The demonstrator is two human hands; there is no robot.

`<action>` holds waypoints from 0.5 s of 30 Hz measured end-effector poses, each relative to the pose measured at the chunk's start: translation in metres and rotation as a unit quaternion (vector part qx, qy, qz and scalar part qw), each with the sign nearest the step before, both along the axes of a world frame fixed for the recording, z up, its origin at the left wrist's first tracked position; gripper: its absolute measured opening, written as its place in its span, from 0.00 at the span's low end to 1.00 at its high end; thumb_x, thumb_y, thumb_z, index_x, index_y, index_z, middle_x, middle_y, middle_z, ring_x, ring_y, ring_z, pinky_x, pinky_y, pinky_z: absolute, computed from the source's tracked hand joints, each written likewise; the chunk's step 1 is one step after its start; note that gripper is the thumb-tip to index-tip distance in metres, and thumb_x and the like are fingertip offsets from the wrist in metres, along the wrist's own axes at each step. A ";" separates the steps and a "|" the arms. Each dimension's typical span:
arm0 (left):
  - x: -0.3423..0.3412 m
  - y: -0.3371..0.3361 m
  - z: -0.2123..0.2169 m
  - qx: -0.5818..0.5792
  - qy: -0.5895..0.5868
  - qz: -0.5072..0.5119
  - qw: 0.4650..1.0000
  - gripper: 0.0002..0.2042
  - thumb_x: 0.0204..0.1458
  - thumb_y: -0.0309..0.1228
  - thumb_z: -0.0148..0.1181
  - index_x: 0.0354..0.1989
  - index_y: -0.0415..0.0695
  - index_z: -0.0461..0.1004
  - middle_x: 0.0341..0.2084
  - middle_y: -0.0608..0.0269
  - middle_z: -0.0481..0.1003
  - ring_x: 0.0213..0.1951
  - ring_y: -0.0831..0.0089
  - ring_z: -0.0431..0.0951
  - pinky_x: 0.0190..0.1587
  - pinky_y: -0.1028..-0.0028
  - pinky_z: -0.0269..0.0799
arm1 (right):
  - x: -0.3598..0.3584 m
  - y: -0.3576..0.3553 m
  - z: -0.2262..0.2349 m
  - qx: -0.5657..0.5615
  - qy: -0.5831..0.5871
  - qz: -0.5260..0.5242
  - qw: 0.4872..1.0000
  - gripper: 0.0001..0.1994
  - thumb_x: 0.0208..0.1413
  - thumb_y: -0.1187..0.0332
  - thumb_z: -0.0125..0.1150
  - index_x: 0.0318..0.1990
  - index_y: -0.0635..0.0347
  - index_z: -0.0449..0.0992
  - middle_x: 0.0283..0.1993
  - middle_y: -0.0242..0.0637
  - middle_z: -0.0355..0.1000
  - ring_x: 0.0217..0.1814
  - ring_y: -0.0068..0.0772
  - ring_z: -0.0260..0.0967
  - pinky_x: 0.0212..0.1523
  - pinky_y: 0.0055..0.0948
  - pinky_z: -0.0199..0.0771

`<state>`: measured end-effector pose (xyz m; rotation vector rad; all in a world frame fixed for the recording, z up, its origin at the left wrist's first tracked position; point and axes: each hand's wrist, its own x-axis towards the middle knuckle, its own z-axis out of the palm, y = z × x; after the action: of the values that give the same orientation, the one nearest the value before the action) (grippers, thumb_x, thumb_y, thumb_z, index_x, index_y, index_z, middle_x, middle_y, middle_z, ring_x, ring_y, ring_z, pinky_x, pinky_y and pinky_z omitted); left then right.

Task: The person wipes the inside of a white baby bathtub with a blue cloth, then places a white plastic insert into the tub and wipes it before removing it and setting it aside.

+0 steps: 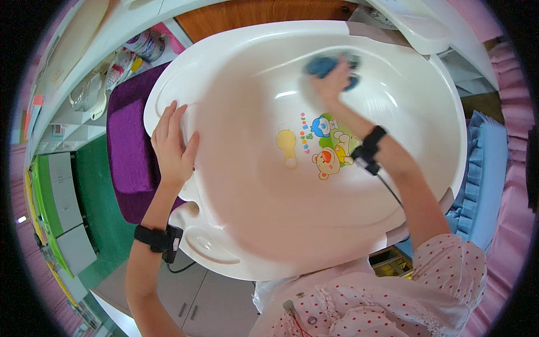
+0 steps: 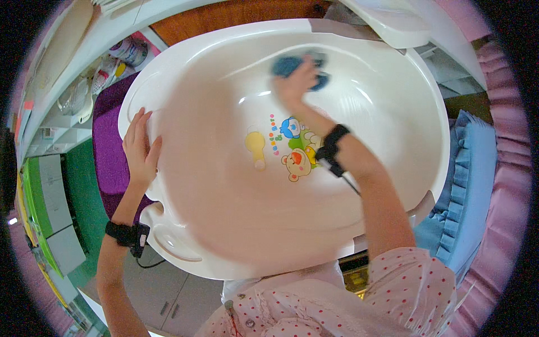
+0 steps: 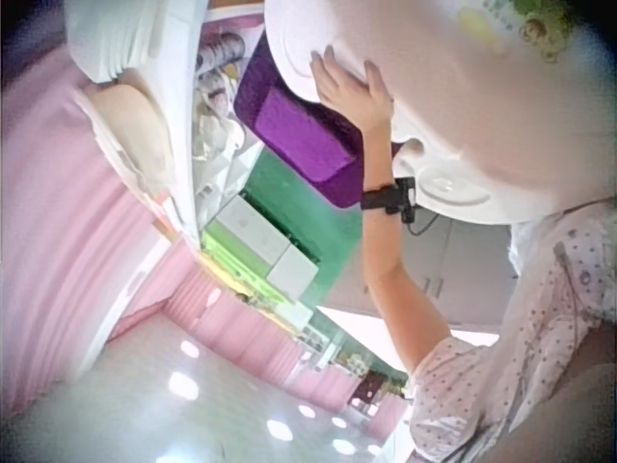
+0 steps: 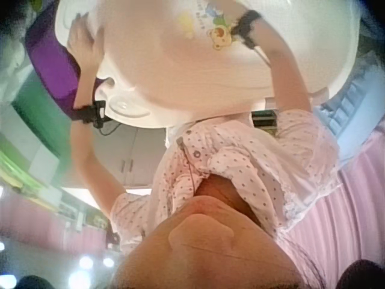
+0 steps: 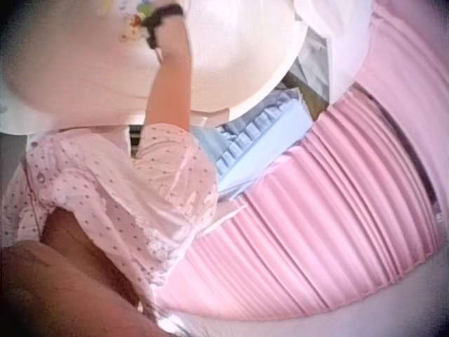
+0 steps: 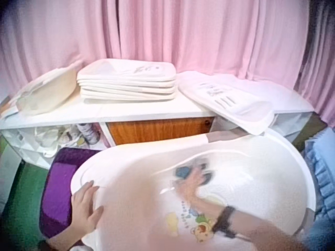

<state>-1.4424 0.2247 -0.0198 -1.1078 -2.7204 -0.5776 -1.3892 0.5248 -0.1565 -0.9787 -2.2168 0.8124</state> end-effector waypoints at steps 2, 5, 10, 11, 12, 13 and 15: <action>-0.001 0.015 -0.002 0.010 0.007 -0.021 1.000 0.23 0.42 0.29 0.51 0.51 0.42 0.61 0.54 0.52 0.59 0.55 0.56 0.58 0.55 0.63 0.49 | -0.015 -0.046 -0.018 0.076 -0.087 0.070 0.991 0.49 0.19 0.66 0.69 0.57 0.58 0.48 0.58 0.47 0.49 0.62 0.50 0.42 0.55 0.53 0.43; -0.008 -0.003 -0.012 0.039 -0.016 -0.028 0.999 0.25 0.41 0.33 0.53 0.51 0.44 0.62 0.54 0.54 0.59 0.56 0.57 0.57 0.55 0.61 0.48 | -0.017 -0.146 0.008 -0.091 -0.124 0.221 0.963 0.47 0.21 0.73 0.67 0.56 0.54 0.47 0.55 0.52 0.49 0.58 0.63 0.41 0.54 0.51 0.45; -0.005 0.001 -0.007 0.040 -0.006 -0.023 0.999 0.24 0.42 0.31 0.52 0.52 0.44 0.61 0.54 0.56 0.59 0.57 0.60 0.56 0.56 0.62 0.46 | 0.015 -0.122 0.023 -0.117 -0.114 0.448 0.879 0.35 0.25 0.75 0.62 0.49 0.53 0.55 0.48 0.45 0.56 0.52 0.56 0.48 0.51 0.48 0.47; -0.005 0.005 -0.006 0.047 -0.013 -0.029 0.998 0.25 0.42 0.32 0.52 0.52 0.45 0.61 0.55 0.57 0.59 0.57 0.61 0.56 0.56 0.63 0.44 | 0.027 -0.127 0.017 -0.117 -0.134 0.474 0.862 0.33 0.26 0.74 0.62 0.47 0.51 0.57 0.48 0.43 0.57 0.52 0.52 0.49 0.50 0.47 0.48; -0.004 0.007 -0.004 0.052 -0.010 -0.032 0.998 0.25 0.42 0.32 0.52 0.52 0.45 0.61 0.55 0.57 0.59 0.57 0.61 0.56 0.56 0.63 0.44 | 0.040 -0.135 0.011 -0.117 -0.153 0.500 0.844 0.31 0.26 0.73 0.62 0.45 0.50 0.58 0.48 0.42 0.58 0.53 0.48 0.50 0.49 0.46 0.49; -0.005 0.006 -0.006 0.048 -0.015 -0.028 0.998 0.24 0.42 0.32 0.52 0.52 0.45 0.61 0.55 0.57 0.58 0.57 0.61 0.55 0.56 0.63 0.44 | 0.050 -0.140 0.015 -0.126 -0.155 0.509 0.837 0.30 0.26 0.73 0.62 0.44 0.49 0.59 0.45 0.41 0.60 0.51 0.45 0.54 0.47 0.44 0.52; -0.007 0.001 -0.006 0.045 -0.010 -0.023 0.999 0.24 0.42 0.32 0.53 0.52 0.45 0.61 0.55 0.57 0.58 0.57 0.62 0.55 0.56 0.63 0.44 | 0.068 -0.143 0.024 -0.189 -0.168 0.568 0.783 0.27 0.26 0.71 0.61 0.41 0.49 0.62 0.41 0.41 0.64 0.46 0.43 0.60 0.41 0.43 0.59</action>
<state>-1.4498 0.2257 -0.0255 -1.1508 -2.6622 -0.7144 -1.3212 0.3817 -0.1323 0.2752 -2.9721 1.7390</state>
